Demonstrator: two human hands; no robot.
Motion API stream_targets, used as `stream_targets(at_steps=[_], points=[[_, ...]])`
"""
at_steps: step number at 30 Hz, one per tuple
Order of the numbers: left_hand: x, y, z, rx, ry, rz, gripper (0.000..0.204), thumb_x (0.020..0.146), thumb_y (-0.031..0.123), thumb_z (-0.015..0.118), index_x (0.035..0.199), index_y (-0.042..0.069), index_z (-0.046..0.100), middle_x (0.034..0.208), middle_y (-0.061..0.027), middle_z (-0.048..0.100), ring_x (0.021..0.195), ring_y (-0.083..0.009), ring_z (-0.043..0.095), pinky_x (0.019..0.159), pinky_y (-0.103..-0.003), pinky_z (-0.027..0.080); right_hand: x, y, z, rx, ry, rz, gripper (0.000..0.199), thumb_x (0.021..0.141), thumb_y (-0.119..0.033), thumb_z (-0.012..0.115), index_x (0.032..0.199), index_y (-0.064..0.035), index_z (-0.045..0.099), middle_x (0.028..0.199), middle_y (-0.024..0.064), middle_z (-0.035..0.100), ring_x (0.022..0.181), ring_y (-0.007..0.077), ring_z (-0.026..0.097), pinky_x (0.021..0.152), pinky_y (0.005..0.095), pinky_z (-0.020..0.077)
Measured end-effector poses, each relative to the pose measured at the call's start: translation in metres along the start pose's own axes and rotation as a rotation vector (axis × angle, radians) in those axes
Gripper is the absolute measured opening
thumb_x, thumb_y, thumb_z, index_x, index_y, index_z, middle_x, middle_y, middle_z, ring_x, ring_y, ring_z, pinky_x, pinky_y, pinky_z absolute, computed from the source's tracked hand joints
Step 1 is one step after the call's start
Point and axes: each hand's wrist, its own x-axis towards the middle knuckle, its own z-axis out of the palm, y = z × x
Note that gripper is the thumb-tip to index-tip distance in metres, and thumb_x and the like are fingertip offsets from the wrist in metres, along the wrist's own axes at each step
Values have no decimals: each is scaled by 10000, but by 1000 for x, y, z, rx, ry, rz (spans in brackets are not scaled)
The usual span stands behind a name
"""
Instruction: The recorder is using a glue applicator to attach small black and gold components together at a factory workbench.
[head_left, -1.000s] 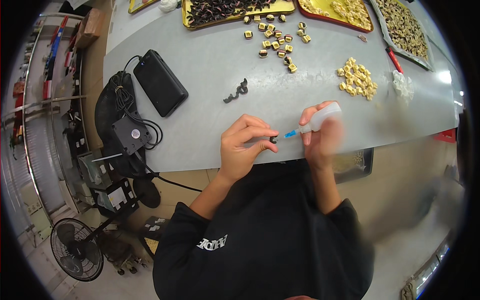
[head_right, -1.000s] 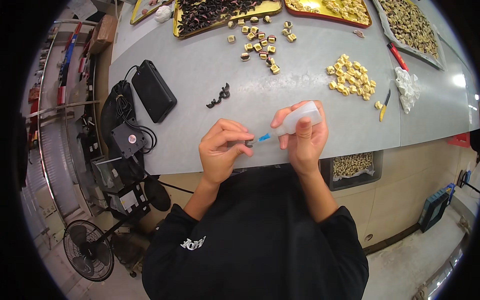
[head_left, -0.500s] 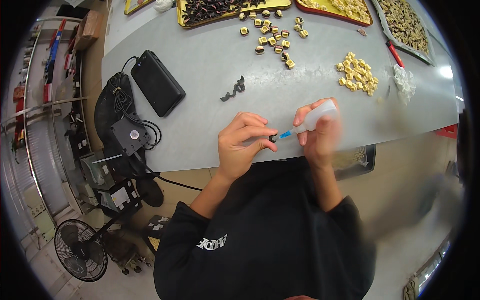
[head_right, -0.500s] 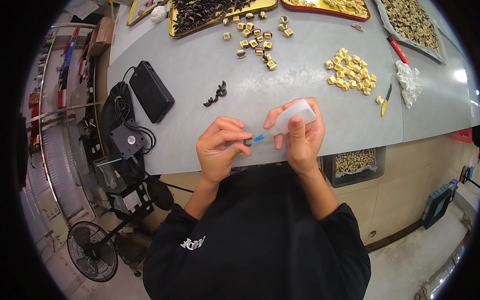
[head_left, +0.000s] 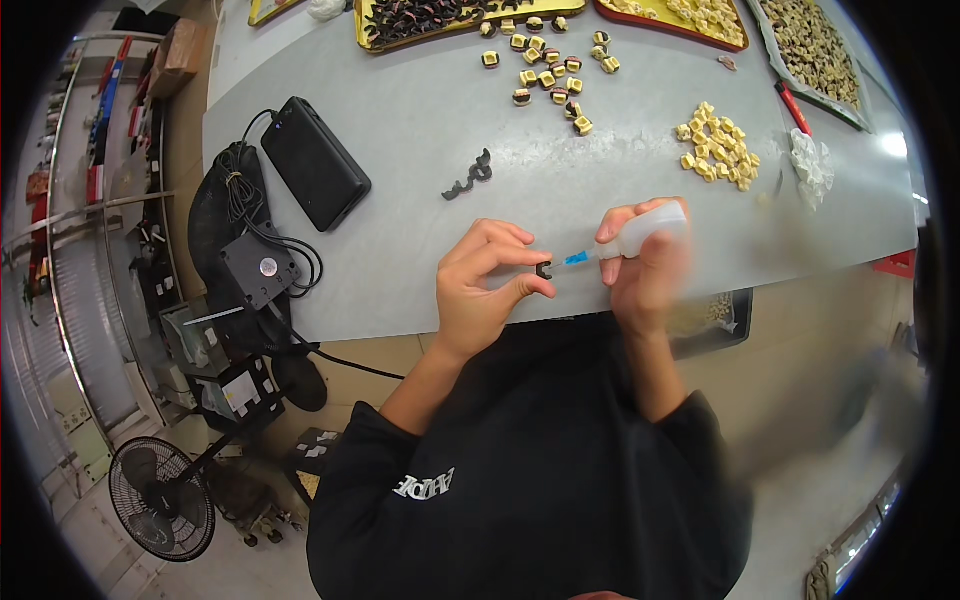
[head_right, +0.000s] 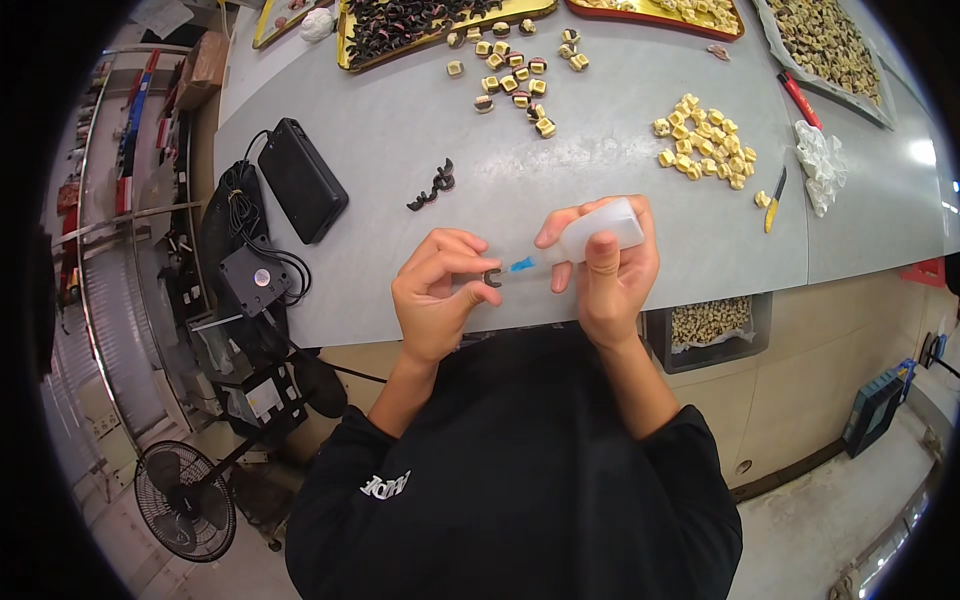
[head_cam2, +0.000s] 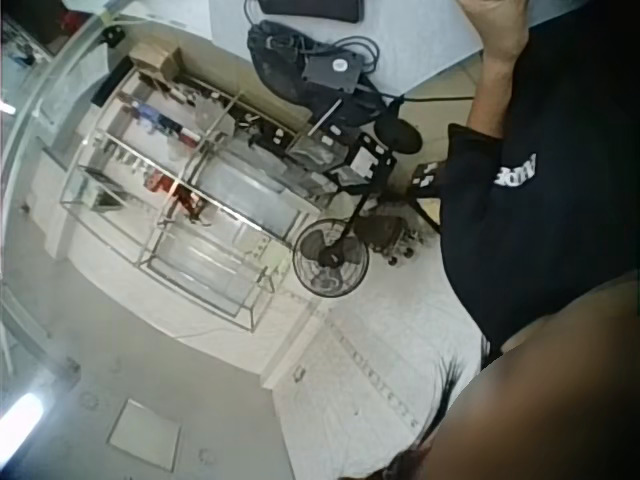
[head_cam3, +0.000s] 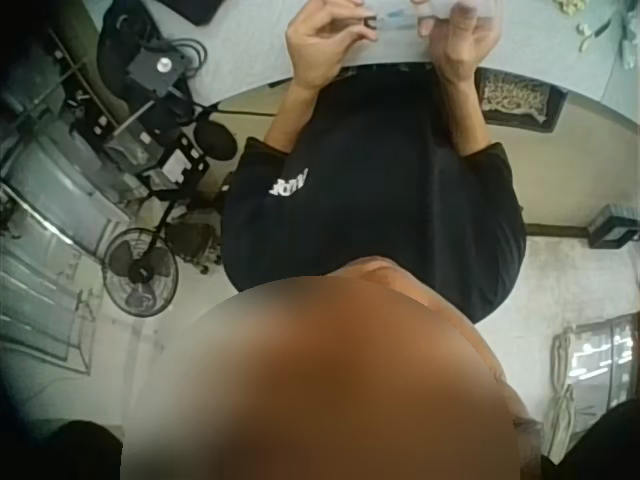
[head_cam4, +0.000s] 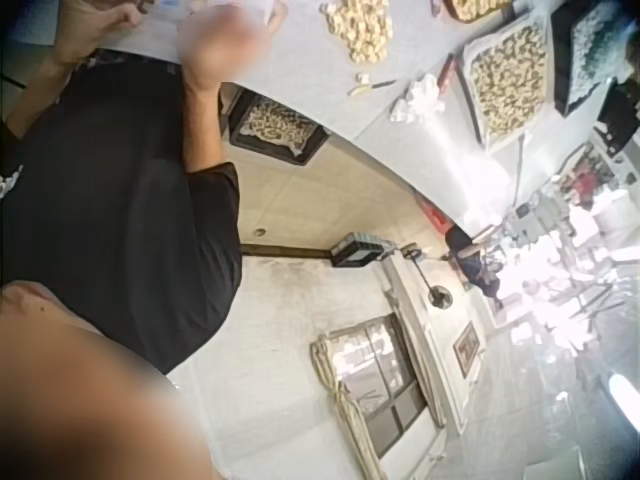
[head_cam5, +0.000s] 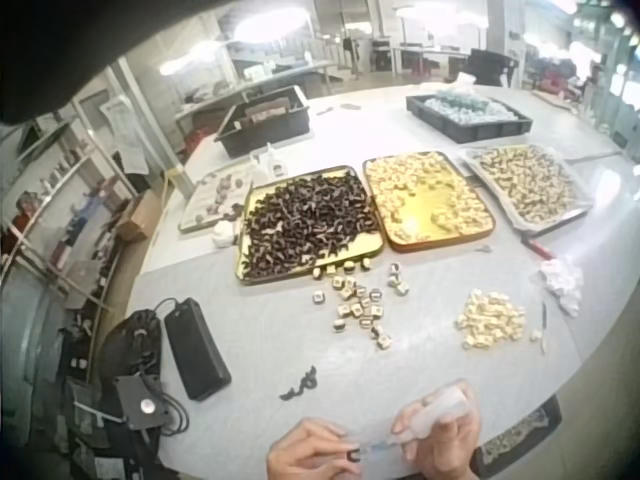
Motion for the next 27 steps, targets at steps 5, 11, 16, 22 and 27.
stream_targets(at_steps=[5, 11, 16, 22, 27], points=[[1, 0, 1, 21, -12, 11, 243, 648, 80, 782, 837, -21, 666, 802, -62, 554, 883, -209, 520, 747, -305, 451, 0, 1, 1, -30, 3, -7, 397, 907, -431, 500, 1022, -61, 415, 772, 185, 570, 440, 114, 411, 420, 209, 355], [1, -1, 0, 0, 0, -4, 243, 652, 77, 781, 840, -23, 664, 803, -60, 553, 886, -207, 518, 749, -307, 451, 1, 0, -1, -45, -14, -11, 386, 911, -418, 499, 1028, -60, 418, 789, 187, 575, 460, 115, 423, 432, 205, 355], [0, -3, -1, -64, 31, 2, 236, 676, 80, 771, 857, -24, 661, 816, -58, 548, 892, -201, 514, 746, -309, 448, 3, 0, -6, 2, 75, -29, 350, 916, -377, 502, 1032, -55, 427, 846, 172, 580, 614, 137, 504, 559, 216, 403], [0, -6, -3, -126, 63, 16, 225, 709, 93, 756, 871, -26, 656, 833, -57, 534, 895, -193, 510, 743, -309, 441, 8, -12, -14, 10, 38, -79, 253, 896, -191, 544, 1052, -32, 425, 1053, 165, 551, 918, 179, 544, 793, 293, 437], [0, -2, -2, -148, 74, -10, 223, 716, 93, 753, 873, -29, 653, 843, -57, 530, 893, -188, 509, 752, -309, 437, 7, -19, -26, -330, 14, -130, 325, 802, -17, 652, 1038, -25, 429, 1150, 193, 523, 902, 202, 577, 812, 324, 455]])
